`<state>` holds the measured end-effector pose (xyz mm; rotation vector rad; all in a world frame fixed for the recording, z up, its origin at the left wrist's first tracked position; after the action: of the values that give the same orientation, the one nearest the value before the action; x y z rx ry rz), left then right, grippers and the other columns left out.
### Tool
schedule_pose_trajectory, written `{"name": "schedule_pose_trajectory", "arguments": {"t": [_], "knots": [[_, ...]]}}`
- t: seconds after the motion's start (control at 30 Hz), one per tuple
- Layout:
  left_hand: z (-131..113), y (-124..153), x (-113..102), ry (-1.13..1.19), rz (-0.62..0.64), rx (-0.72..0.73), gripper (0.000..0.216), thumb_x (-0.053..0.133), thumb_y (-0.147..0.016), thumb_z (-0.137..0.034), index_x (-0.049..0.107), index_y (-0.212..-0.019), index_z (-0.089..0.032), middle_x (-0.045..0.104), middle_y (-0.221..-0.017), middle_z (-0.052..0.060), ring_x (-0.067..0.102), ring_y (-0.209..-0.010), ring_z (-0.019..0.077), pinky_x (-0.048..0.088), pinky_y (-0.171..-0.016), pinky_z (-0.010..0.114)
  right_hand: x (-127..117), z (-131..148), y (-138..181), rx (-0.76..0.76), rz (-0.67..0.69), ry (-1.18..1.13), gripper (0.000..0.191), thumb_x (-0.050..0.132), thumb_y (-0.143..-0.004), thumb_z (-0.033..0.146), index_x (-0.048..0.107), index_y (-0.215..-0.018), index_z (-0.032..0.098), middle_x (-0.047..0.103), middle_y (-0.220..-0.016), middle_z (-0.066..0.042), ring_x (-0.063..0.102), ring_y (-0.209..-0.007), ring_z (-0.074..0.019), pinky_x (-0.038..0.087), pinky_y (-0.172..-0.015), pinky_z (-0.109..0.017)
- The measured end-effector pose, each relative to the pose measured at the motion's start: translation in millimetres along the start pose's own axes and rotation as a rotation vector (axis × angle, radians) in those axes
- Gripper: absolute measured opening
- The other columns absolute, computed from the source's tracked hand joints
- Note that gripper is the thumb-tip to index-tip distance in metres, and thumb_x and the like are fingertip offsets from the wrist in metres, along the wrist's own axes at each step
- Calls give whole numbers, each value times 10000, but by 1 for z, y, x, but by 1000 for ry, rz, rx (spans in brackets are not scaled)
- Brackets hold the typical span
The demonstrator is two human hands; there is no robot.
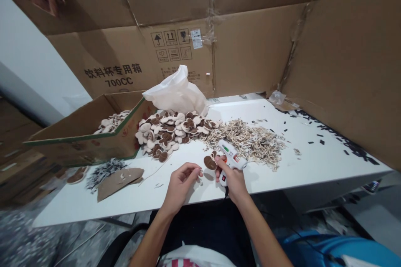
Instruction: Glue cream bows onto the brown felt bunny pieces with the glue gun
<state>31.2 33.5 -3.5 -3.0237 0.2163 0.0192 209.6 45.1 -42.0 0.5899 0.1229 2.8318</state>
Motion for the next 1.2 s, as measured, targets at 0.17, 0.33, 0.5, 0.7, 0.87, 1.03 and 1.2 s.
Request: {"name": "schedule_pose_trajectory", "arguments": {"t": [0.17,0.33,0.5,0.7,0.87,1.03,1.2], "knots": [[4,-2,-7,-3,-46,12,283,708,-895,-441,764,-984,-179,742,-923,88,665,-887,222,532,-805,310,4,0,2,-24,40,7,422,861,-729,531,607,-829,209,617,-503,36,524,-404,-124,426,-410,-223],[1,-1,-5,-42,-46,27,277,711,-892,-443,766,-970,-183,743,-925,84,658,-884,223,525,-804,303,5,1,2,-45,43,32,417,853,-737,539,617,-833,210,615,-493,35,530,-393,-133,427,-408,-237],[4,-1,-4,-40,-32,28,251,715,-896,-414,776,-993,-190,765,-970,83,679,-920,227,534,-838,313,8,2,3,-43,51,64,398,862,-733,517,632,-853,215,624,-500,41,520,-377,-131,417,-397,-241],[3,2,-4,-116,-72,77,209,747,-874,-374,775,-979,-195,767,-918,70,677,-885,224,525,-839,325,12,4,5,-60,83,103,373,844,-764,507,632,-850,213,619,-501,37,528,-396,-132,444,-425,-248],[-3,3,-2,-184,-96,111,173,735,-882,-362,778,-905,-196,764,-887,62,666,-868,226,499,-843,324,13,1,5,-74,94,133,386,842,-765,525,626,-857,218,618,-493,39,542,-411,-149,451,-443,-261],[-7,3,-2,-233,-103,144,149,715,-899,-342,762,-890,-201,742,-868,45,614,-837,205,467,-821,305,14,-1,5,-86,109,151,380,830,-777,528,623,-847,216,600,-480,43,526,-401,-146,441,-431,-262],[-11,3,-1,-262,-96,179,134,698,-914,-321,749,-888,-200,712,-863,36,566,-799,187,440,-781,293,14,-3,4,-76,120,133,389,831,-774,528,627,-866,209,611,-500,38,531,-408,-144,446,-428,-256]]}}
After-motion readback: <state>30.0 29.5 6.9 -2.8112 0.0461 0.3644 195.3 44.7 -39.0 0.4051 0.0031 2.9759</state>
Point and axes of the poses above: each hand's wrist, its own y-axis away from the middle knuckle, its own x-axis out of the palm, z = x × y, the point moved 6 cm from there along -y, towards the middle knuckle
